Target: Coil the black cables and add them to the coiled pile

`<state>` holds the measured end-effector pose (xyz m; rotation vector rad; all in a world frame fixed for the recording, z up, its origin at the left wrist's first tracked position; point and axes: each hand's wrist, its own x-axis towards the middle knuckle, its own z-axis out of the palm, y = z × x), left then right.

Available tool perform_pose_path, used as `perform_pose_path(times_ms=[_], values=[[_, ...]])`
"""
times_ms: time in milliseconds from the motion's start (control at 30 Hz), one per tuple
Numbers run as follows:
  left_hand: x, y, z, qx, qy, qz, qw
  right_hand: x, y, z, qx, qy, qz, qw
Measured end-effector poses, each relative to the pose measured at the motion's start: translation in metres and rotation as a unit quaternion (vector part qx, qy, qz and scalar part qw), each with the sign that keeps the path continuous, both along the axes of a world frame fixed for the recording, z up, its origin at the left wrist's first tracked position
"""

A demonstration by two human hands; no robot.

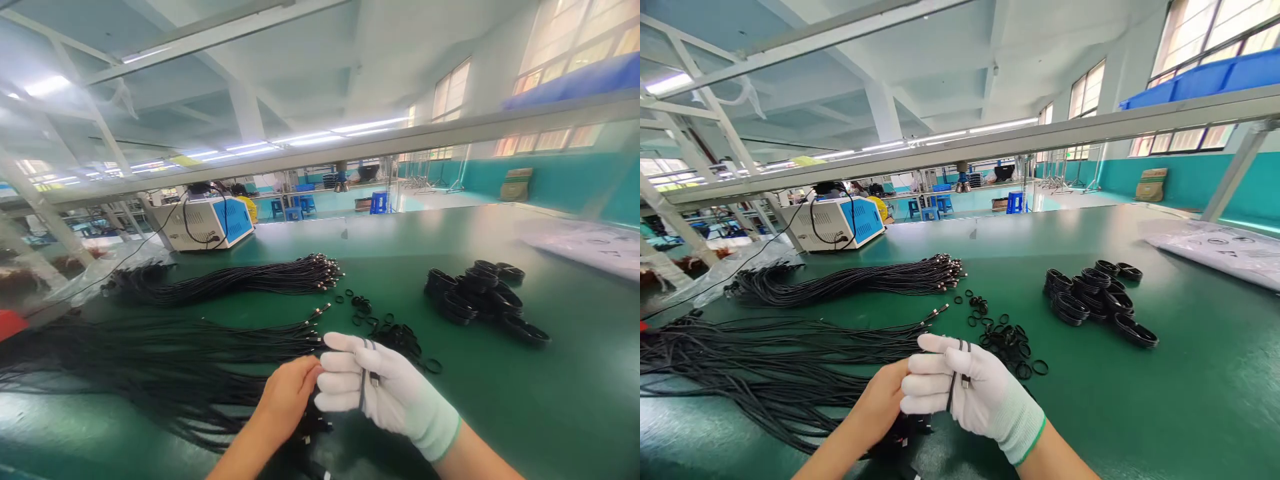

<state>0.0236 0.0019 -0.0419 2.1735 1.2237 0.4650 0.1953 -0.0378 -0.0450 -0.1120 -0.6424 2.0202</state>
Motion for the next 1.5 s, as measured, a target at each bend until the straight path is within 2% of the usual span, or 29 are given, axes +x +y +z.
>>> perform_pose_path(times_ms=[67, 133, 167, 233, 300, 400, 467, 500, 533, 600, 667, 733, 800, 900, 967, 1067, 1133, 1167, 1200, 1267, 1333, 1400, 1433, 1500], values=[[-0.007, -0.018, -0.024, 0.118, 0.054, 0.004, 0.992, 0.005, 0.006, 0.005, -0.007, 0.023, -0.031, 0.999], [-0.011, -0.037, -0.042, 0.283, 0.124, -0.011, 0.951, 0.006, 0.009, 0.005, -0.010, 0.029, -0.061, 0.998], [-0.011, -0.046, -0.045, 0.356, 0.148, -0.023, 0.922, 0.005, 0.010, 0.003, -0.011, 0.018, -0.072, 0.997], [-0.010, -0.057, -0.034, 0.444, 0.159, -0.052, 0.880, 0.000, 0.008, -0.003, -0.013, -0.025, -0.072, 0.997], [-0.009, -0.058, -0.002, 0.464, 0.150, -0.081, 0.869, -0.006, 0.001, -0.011, -0.001, -0.069, -0.025, 0.997], [-0.011, -0.042, 0.053, 0.372, 0.146, -0.129, 0.907, -0.015, -0.009, -0.018, 0.038, -0.087, 0.108, 0.990], [-0.012, -0.027, 0.073, 0.251, 0.095, -0.136, 0.954, -0.022, -0.013, -0.019, 0.040, -0.064, 0.175, 0.982], [-0.013, -0.020, 0.077, 0.184, 0.058, -0.129, 0.973, -0.025, -0.014, -0.018, 0.030, -0.045, 0.198, 0.979], [-0.013, -0.014, 0.075, 0.118, 0.021, -0.119, 0.986, -0.027, -0.014, -0.017, 0.016, -0.024, 0.216, 0.976], [-0.012, -0.004, 0.064, 0.017, -0.044, -0.096, 0.994, -0.032, -0.014, -0.013, -0.004, 0.013, 0.251, 0.968], [-0.011, 0.001, 0.048, -0.036, -0.087, -0.089, 0.992, -0.035, -0.014, -0.010, -0.002, 0.026, 0.252, 0.967], [-0.013, 0.004, 0.033, -0.053, -0.107, -0.097, 0.988, -0.034, -0.015, -0.005, 0.005, 0.030, 0.212, 0.977], [-0.018, 0.004, 0.018, -0.022, -0.083, -0.082, 0.993, -0.031, -0.015, 0.000, 0.004, 0.033, 0.150, 0.988], [-0.029, -0.002, -0.005, 0.108, 0.050, -0.003, 0.993, -0.023, -0.011, 0.010, 0.000, 0.038, 0.082, 0.996], [-0.032, -0.013, -0.021, 0.202, 0.142, 0.034, 0.969, -0.017, -0.008, 0.014, 0.002, 0.041, 0.051, 0.998], [-0.026, -0.039, -0.038, 0.302, 0.192, 0.013, 0.934, -0.013, -0.004, 0.012, -0.003, 0.031, 0.010, 0.999], [-0.019, -0.053, -0.036, 0.347, 0.179, -0.030, 0.920, -0.013, -0.004, 0.006, -0.020, -0.008, -0.024, 0.999], [-0.016, -0.057, -0.030, 0.359, 0.168, -0.052, 0.916, -0.014, -0.006, 0.002, -0.032, -0.039, -0.042, 0.998], [-0.014, -0.058, -0.020, 0.365, 0.158, -0.070, 0.915, -0.015, -0.007, -0.002, -0.039, -0.074, -0.048, 0.995], [-0.014, -0.053, 0.005, 0.349, 0.140, -0.093, 0.922, -0.017, -0.011, -0.010, -0.024, -0.130, -0.010, 0.991], [-0.016, -0.041, 0.032, 0.284, 0.114, -0.107, 0.946, -0.020, -0.014, -0.017, 0.010, -0.131, 0.076, 0.988], [-0.019, -0.027, 0.049, 0.168, 0.055, -0.117, 0.977, -0.024, -0.017, -0.021, 0.027, -0.090, 0.155, 0.983], [-0.019, -0.021, 0.052, 0.096, 0.015, -0.120, 0.988, -0.026, -0.018, -0.023, 0.021, -0.065, 0.181, 0.981], [-0.017, -0.012, 0.047, -0.031, -0.066, -0.113, 0.991, -0.030, -0.019, -0.025, -0.005, -0.024, 0.230, 0.973]])
